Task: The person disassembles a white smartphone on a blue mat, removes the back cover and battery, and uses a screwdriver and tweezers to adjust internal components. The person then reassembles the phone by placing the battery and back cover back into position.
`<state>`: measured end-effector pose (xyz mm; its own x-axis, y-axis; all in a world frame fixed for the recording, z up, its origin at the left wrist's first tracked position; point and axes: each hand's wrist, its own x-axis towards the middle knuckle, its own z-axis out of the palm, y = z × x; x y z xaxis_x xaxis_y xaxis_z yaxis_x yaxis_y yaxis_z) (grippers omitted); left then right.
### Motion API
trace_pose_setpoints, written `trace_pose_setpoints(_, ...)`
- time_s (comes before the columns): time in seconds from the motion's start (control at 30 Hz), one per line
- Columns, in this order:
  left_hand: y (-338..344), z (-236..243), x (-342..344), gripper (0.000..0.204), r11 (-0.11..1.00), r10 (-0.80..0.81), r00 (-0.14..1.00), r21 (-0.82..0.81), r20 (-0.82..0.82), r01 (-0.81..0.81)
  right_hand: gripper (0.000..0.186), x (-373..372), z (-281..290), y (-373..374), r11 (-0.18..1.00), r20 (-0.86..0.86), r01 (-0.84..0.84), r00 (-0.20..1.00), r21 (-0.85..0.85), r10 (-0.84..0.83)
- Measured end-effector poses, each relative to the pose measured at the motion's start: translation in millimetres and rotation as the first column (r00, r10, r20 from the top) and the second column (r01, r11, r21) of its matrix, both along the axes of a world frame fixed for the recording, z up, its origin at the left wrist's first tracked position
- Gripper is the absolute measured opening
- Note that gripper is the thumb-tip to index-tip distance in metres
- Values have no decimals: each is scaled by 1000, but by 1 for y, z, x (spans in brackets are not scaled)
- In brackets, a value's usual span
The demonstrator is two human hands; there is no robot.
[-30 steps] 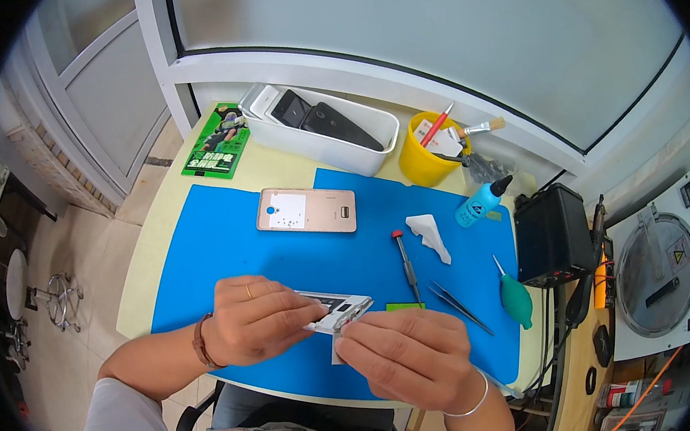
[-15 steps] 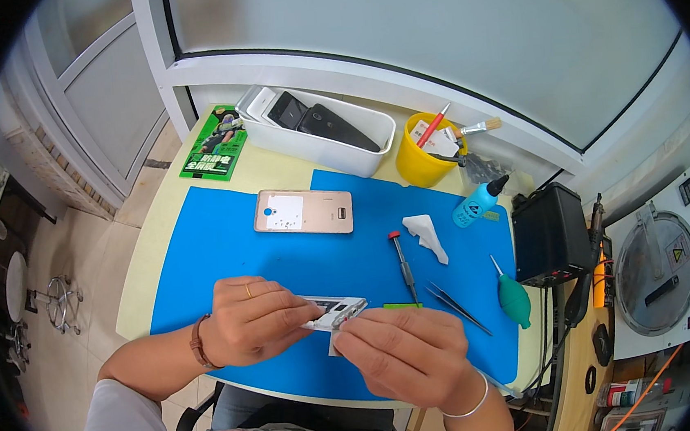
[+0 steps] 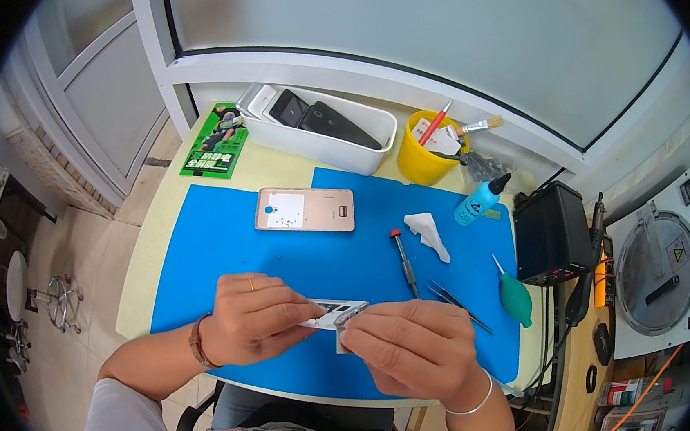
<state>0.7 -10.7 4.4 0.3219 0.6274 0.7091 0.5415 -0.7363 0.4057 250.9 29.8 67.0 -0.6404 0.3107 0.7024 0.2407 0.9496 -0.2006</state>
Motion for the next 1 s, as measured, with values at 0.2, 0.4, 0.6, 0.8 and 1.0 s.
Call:
trace_pose_setpoints(0.2, 0, 1, 0, 19, 1000, -16, 999, 14, -30, 16, 17, -2, -1, -2, 998, 26, 23, 999, 59, -25)
trace_pose_setpoints(0.4, 1, 1, -1, 21, 1000, -13, 1000, 13, -18, 13, 17, 0, 2, 0, 1000, -5, 19, 1000, 5, -19)
trace_pose_setpoints(0.6, 4, 4, -1, 24, 999, -25, 999, -38, 36, 26, 18, 3, 4, 4, 998, -59, -14, 998, -61, 10)
trace_pose_setpoints(0.8, 4, -4, 2, 24, 983, -17, 997, -181, 76, 30, 16, 3, 2, 10, 988, -173, 1, 984, -156, -28)
trace_pose_setpoints(1.0, 6, 8, 1, 19, 953, -77, 990, -301, -114, 40, 16, 3, -3, 22, 971, -256, -9, 965, -238, -54)
